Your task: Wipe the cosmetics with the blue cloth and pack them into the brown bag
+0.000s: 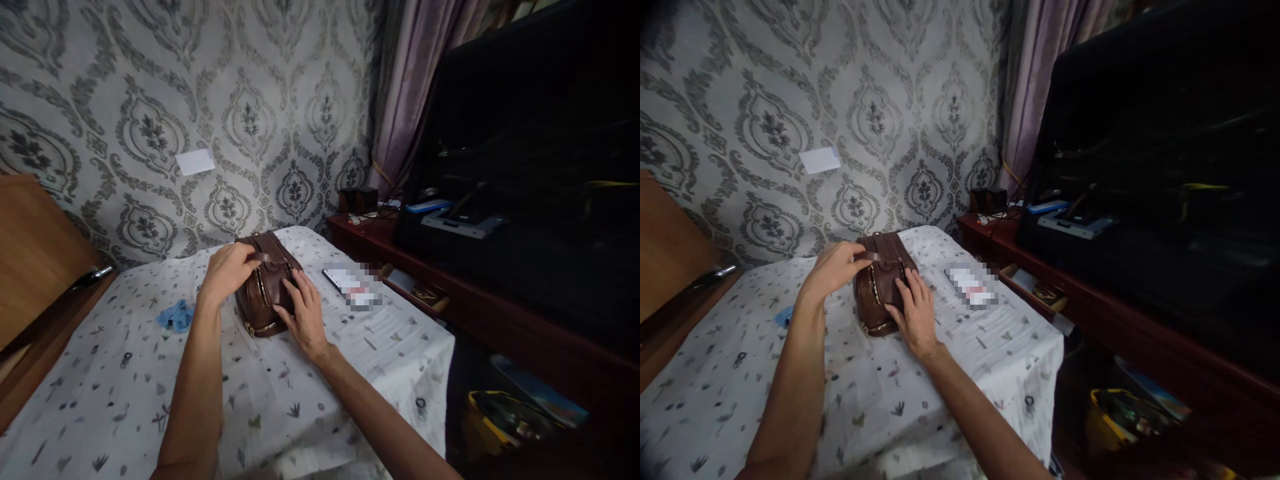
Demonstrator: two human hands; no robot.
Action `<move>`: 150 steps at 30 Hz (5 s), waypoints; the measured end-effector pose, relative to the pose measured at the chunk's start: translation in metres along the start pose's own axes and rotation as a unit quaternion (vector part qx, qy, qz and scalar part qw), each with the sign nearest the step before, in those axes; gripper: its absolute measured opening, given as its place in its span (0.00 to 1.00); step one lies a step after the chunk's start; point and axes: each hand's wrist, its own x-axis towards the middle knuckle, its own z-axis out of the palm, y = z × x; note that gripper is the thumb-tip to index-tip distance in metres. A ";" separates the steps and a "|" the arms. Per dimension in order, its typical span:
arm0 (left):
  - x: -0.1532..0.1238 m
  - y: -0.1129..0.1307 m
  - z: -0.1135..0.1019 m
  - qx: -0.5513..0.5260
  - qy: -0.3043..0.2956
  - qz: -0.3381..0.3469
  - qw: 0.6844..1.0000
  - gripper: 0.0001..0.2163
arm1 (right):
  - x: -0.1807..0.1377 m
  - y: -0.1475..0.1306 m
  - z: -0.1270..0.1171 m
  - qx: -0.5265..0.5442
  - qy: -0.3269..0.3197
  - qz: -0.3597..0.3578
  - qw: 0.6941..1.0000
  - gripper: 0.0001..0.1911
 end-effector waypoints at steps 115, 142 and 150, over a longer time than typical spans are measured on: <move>0.013 -0.006 0.023 -0.274 0.050 0.024 0.960 0.03 | -0.002 0.009 0.003 0.063 -0.004 0.115 0.991 0.39; -0.002 0.007 -0.003 -0.161 -0.080 0.118 0.977 0.08 | -0.003 0.006 -0.003 0.058 -0.018 0.105 0.993 0.38; -0.003 0.030 0.008 -0.155 -0.009 0.100 0.983 0.21 | -0.003 0.001 -0.003 0.064 0.023 0.125 0.990 0.32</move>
